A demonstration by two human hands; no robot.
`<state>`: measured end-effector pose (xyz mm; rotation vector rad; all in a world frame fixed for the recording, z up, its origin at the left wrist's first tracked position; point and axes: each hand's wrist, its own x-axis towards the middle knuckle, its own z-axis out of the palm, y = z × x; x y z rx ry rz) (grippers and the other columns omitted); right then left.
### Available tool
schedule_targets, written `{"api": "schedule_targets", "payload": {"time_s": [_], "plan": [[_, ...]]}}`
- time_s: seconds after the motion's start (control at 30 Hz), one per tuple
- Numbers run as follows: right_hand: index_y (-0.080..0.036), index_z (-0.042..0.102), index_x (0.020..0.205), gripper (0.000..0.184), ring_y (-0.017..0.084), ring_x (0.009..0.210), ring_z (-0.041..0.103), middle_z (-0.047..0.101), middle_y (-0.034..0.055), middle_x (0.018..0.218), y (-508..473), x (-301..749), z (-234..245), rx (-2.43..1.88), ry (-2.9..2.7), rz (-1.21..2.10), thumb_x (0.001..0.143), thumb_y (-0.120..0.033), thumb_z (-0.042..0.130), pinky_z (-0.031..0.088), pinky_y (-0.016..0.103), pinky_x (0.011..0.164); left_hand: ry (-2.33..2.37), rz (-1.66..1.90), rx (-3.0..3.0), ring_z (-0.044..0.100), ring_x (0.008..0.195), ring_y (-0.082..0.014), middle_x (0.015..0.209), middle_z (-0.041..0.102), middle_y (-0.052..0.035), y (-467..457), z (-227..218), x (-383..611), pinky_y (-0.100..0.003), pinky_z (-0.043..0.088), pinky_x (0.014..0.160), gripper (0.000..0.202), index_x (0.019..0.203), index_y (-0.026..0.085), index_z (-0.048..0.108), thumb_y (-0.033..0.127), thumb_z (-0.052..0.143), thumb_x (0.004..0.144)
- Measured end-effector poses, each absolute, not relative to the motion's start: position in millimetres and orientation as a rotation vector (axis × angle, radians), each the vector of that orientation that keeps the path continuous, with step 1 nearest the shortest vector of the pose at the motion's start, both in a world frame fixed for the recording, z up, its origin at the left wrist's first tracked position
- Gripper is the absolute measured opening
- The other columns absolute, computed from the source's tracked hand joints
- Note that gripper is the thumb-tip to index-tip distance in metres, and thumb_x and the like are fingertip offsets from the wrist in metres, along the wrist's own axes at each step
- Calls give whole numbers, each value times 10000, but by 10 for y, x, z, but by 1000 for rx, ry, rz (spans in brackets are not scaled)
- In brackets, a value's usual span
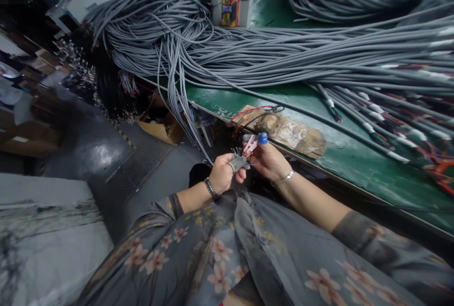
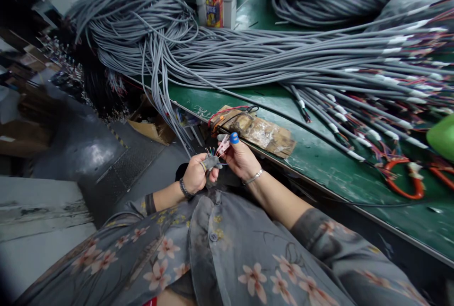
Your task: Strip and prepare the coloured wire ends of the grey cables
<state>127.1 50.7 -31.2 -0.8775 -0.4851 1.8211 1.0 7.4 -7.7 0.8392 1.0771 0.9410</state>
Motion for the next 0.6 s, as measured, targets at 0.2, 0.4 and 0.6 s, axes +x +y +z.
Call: {"api": "schedule_targets", "payload": {"time_s": [0.2, 0.4, 0.6], "plan": [[-213, 679, 729, 490, 110, 550, 591, 676, 3, 684, 450, 1289, -254, -763, -532, 1911, 690, -699, 632, 509, 221, 498, 1087, 968, 842, 413, 312, -63, 422, 520, 16, 28, -76, -17, -198, 297, 336, 478, 568, 163, 495, 593, 702, 586], [-234, 697, 768, 350, 95, 605, 608, 707, -8, 766, 399, 1348, -223, -733, -516, 1968, 713, -580, 702, 523, 199, 545, 1090, 1068, 885, 435, 326, -62, 452, 553, 7, -29, -108, -63, -191, 318, 342, 510, 588, 154, 521, 634, 693, 606], [-225, 707, 781, 389, 101, 604, 598, 679, -15, 696, 400, 1344, -223, -786, -575, 1875, 591, -549, 808, 506, 191, 523, 1107, 1129, 993, 471, 357, -61, 501, 592, -8, 11, -143, -39, -189, 359, 373, 517, 613, 148, 540, 650, 654, 658]]}}
